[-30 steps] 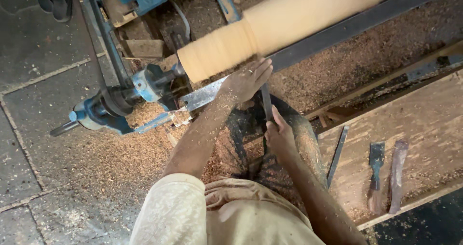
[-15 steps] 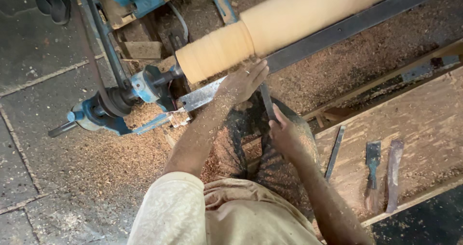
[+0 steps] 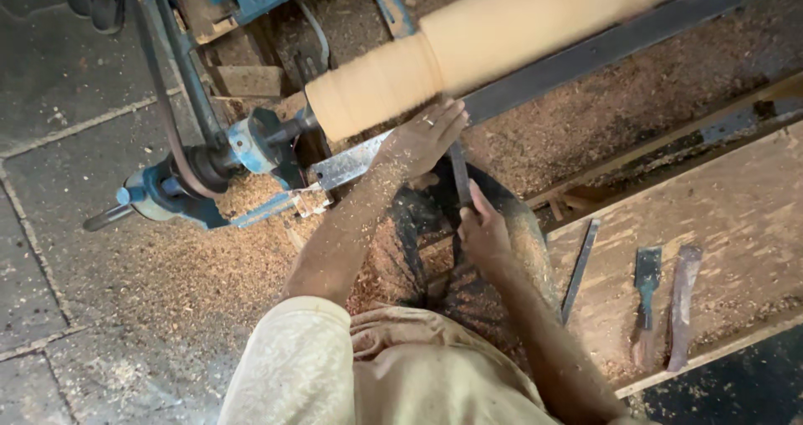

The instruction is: The person uses a chisel to shape a cylindrical piece of wood mounted on a lathe. They hold the tool against the spinning wood to carve a decorative profile, creating wood shavings.

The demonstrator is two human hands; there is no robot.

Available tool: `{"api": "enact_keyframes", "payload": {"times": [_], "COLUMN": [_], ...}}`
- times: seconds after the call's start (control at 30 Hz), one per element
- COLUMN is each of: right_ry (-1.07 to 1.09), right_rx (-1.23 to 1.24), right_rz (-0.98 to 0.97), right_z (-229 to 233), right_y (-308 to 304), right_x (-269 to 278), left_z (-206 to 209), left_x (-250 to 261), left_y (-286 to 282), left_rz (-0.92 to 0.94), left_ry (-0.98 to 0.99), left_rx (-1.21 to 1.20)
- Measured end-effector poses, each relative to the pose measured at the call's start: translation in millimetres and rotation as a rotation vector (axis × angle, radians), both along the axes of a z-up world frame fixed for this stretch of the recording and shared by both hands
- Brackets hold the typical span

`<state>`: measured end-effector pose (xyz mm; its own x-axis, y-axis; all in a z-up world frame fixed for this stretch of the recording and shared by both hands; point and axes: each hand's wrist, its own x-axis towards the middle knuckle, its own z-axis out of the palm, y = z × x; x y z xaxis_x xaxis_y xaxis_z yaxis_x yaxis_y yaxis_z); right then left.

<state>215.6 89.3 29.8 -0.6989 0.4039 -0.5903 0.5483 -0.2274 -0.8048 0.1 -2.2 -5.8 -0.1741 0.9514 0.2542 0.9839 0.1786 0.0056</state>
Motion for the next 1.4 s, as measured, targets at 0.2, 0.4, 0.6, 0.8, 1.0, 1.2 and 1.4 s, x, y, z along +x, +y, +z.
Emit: {"api": "enact_keyframes", "payload": {"times": [0.2, 0.4, 0.6, 0.8, 1.0, 1.2, 1.4], "right_ry": [-0.3, 0.061, -0.168, 0.106, 0.979, 0.126, -0.24], "right_rx": [0.518, 0.501, 0.577, 0.786, 1.673, 0.371, -0.149], "right_rz": [0.395, 0.365, 0.384, 1.201, 0.175, 0.218, 0.033], "right_z": [11.9, -7.4, -4.3, 87.7, 122.3, 34.1, -15.8], "right_y": [48.3, 73.2, -2.1, -45.5, -40.9, -32.1, 9.2], "right_x": [6.6, 25.6, 31.9, 7.3, 20.0, 38.2, 40.2], "left_z": [-26.3, -16.1, 54.6, 122.2, 134.8, 86.5, 18.3], "left_x": [0.6, 26.0, 153.7, 159.5, 147.5, 128.8, 62.8], "left_y": [4.9, 4.6, -73.5, -149.3, -121.9, -43.7, -31.8], "left_rz": [0.034, 0.112, 0.283, 0.377, 0.881, 0.708, 0.124], "left_ry": [-0.017, 0.075, -0.606, -0.315, -1.333, -1.166, 0.006], "left_rx": [0.048, 0.147, -0.458, -0.033, 0.032, 0.109, -0.1]}}
